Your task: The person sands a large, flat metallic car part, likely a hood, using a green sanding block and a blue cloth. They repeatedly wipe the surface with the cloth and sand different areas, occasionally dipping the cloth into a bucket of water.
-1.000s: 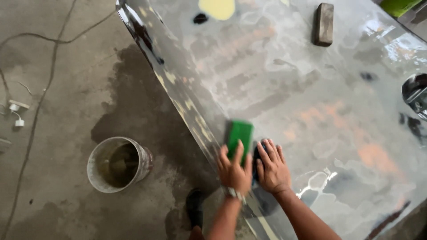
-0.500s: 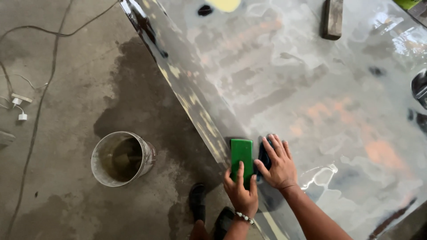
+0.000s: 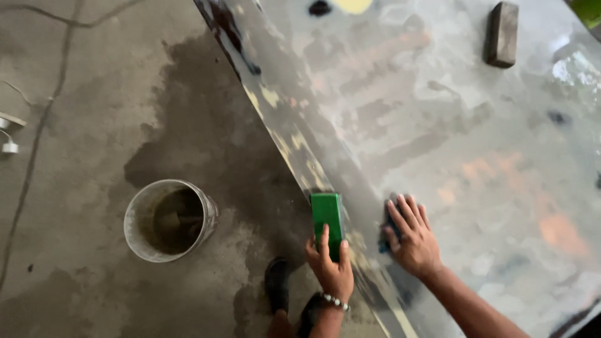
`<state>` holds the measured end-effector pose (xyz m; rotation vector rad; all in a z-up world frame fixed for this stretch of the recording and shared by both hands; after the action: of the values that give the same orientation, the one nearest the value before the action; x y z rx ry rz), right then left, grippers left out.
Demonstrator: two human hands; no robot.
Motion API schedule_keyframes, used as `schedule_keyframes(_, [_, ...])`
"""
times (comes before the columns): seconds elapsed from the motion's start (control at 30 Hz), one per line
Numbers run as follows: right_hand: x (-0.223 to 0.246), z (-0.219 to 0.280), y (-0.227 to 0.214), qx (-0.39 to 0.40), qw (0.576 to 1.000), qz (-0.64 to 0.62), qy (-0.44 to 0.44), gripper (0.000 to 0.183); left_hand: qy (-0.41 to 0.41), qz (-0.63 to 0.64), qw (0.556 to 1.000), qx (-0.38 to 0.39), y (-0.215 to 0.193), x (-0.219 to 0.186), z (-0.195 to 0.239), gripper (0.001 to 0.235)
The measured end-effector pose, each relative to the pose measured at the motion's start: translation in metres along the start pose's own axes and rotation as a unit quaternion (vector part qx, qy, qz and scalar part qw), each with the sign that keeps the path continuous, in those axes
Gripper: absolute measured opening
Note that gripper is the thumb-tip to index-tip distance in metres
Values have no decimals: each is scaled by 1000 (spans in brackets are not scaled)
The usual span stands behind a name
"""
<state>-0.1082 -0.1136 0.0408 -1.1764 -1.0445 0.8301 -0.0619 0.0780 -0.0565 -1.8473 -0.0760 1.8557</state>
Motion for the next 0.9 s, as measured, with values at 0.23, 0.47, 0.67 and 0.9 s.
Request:
schedule_keyframes(0.23, [21, -69, -9, 19, 999, 8, -49, 59, 8, 26, 1000, -10, -6, -7, -42, 58])
schedule_keyframes(0.47, [51, -158, 0, 14, 991, -6, -131, 61, 44, 30, 998, -39, -15, -1, -97, 58])
schedule_keyframes(0.67, [89, -230, 9, 96, 970, 52, -217, 65, -7, 119, 992, -39, -19, 13, -114, 62])
schedule_keyframes(0.9, [132, -220, 47, 250, 909, 183, -280, 59, -73, 361, 926, -79, 0, 69, -85, 59])
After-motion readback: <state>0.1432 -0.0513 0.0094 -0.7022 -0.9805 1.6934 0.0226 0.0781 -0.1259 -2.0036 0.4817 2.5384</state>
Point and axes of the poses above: each hand's wrist, its own z-axis away from the middle knuckle, its own y-axis out of the palm, x = y × z, the point moved 5 cm from there along -z, towards the middle knuckle, and after that the axes turned 11 degrees about x, right-handed, at the moved point
